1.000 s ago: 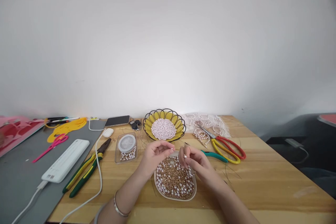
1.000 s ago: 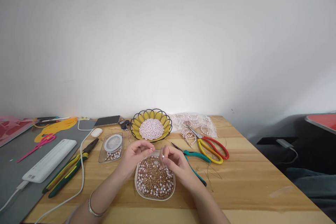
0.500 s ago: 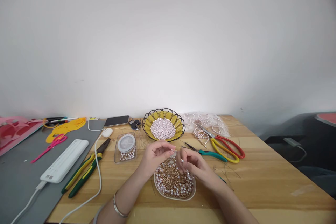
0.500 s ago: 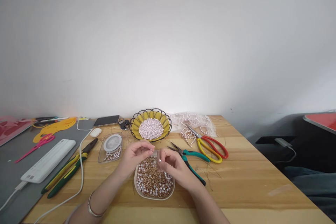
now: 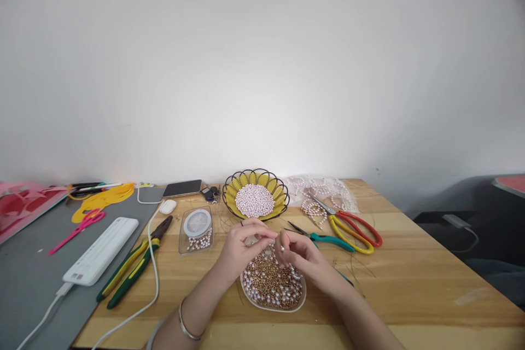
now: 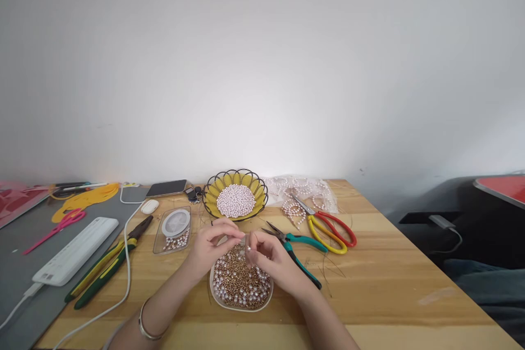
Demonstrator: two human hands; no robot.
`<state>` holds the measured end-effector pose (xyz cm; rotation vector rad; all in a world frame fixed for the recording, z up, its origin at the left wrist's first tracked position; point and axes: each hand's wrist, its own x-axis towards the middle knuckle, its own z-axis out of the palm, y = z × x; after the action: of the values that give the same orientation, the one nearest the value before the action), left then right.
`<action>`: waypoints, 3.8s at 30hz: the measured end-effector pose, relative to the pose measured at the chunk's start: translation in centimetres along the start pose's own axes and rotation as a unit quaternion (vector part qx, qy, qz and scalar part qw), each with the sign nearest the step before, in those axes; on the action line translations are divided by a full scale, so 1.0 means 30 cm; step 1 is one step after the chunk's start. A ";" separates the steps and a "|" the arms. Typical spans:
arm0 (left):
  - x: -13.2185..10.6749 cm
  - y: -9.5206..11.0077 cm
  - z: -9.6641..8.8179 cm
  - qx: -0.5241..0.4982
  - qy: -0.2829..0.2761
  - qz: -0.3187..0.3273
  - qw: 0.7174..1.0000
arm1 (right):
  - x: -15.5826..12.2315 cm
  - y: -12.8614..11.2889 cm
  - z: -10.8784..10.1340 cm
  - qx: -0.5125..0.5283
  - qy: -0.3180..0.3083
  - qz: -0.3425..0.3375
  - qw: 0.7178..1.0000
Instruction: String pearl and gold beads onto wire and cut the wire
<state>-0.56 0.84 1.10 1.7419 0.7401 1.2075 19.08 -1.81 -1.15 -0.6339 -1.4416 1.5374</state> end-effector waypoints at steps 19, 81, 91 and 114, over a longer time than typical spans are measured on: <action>-0.003 0.043 0.001 -0.048 -0.040 -0.122 0.991 | -0.001 -0.008 0.010 -0.003 -0.019 0.023 1.000; 0.008 0.039 -0.007 -0.122 -0.010 -0.136 0.983 | 0.002 -0.012 0.007 -0.078 0.030 0.014 0.996; 0.005 0.030 -0.006 -0.131 -0.011 -0.119 0.984 | -0.006 -0.012 0.006 -0.055 0.023 0.010 0.998; 0.003 0.057 -0.002 -0.190 -0.021 -0.148 0.970 | -0.008 -0.032 0.012 0.023 -0.020 0.024 0.999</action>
<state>-0.61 0.16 2.69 1.2874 0.6653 1.0257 19.13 -2.30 -0.20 -0.6176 -1.4263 1.6236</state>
